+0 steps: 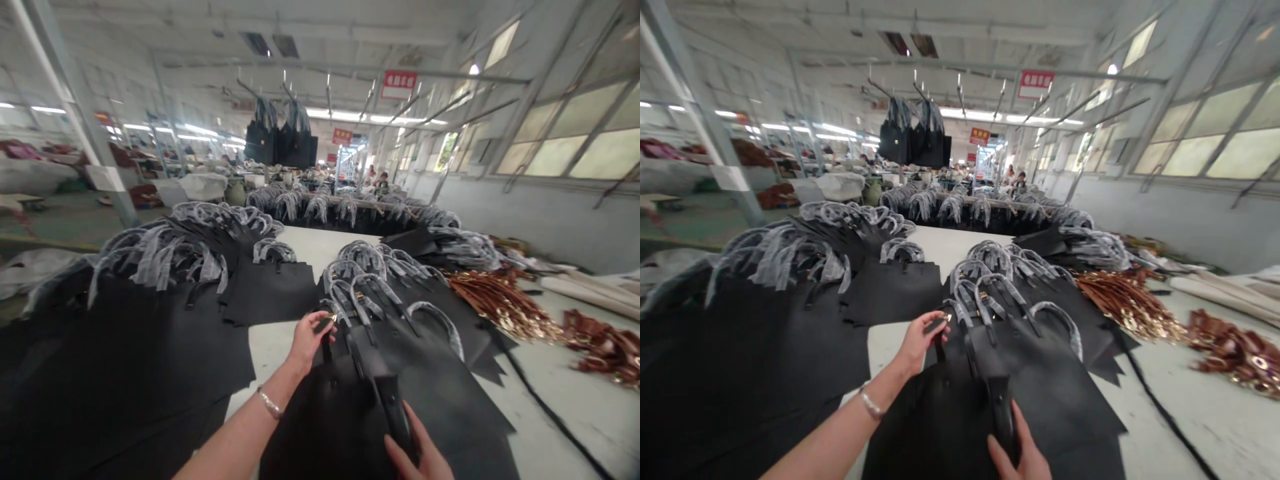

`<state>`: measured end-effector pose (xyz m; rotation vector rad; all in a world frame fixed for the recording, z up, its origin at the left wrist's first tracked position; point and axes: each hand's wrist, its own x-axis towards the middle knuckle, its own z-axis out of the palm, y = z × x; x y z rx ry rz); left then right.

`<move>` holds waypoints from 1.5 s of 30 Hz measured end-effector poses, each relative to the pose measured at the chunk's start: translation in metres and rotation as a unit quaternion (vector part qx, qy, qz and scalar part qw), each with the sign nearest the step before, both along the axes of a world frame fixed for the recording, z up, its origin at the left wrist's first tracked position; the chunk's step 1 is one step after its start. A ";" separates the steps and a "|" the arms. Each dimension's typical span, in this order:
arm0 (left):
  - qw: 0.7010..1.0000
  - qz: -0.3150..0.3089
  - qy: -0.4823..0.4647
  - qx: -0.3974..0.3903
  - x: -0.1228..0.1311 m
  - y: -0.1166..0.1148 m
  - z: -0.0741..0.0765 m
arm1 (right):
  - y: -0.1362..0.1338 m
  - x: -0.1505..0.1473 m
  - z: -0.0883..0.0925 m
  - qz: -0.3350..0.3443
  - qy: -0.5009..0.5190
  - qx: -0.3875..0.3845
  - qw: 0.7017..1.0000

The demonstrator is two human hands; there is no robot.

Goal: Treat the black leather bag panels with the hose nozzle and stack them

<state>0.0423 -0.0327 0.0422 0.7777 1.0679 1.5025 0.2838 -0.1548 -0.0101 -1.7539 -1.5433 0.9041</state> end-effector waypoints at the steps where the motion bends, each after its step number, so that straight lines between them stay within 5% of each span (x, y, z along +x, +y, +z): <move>1: 1.000 -0.005 0.011 -0.011 -0.001 0.002 0.001 | 0.002 -0.001 0.008 0.019 0.019 0.006 1.000; 9: 0.993 0.015 0.064 -0.098 -0.016 0.009 0.005 | 0.012 -0.031 0.063 0.142 0.101 -0.032 0.984; 15: 0.993 0.022 0.009 -0.112 -0.016 -0.009 -0.003 | 0.021 -0.059 0.081 0.185 0.146 -0.065 0.970; 26: 0.989 -0.027 -0.072 -0.130 -0.009 -0.026 -0.019 | 0.037 -0.070 0.082 0.224 0.210 -0.098 0.946; 30: 0.987 -0.026 -0.099 -0.122 -0.007 -0.029 -0.021 | 0.036 -0.066 0.079 0.170 0.215 -0.052 0.960; 35: 0.995 -0.089 0.036 0.021 0.000 -0.058 -0.036 | 0.031 -0.044 0.078 0.135 0.203 -0.042 0.969; 38: 0.991 -0.070 0.116 0.022 0.010 -0.085 -0.055 | 0.020 -0.029 0.072 0.123 0.187 -0.053 0.973; 45: 0.985 -0.094 -0.100 -0.109 0.030 -0.111 -0.082 | -0.006 -0.021 0.055 0.125 0.175 -0.103 0.971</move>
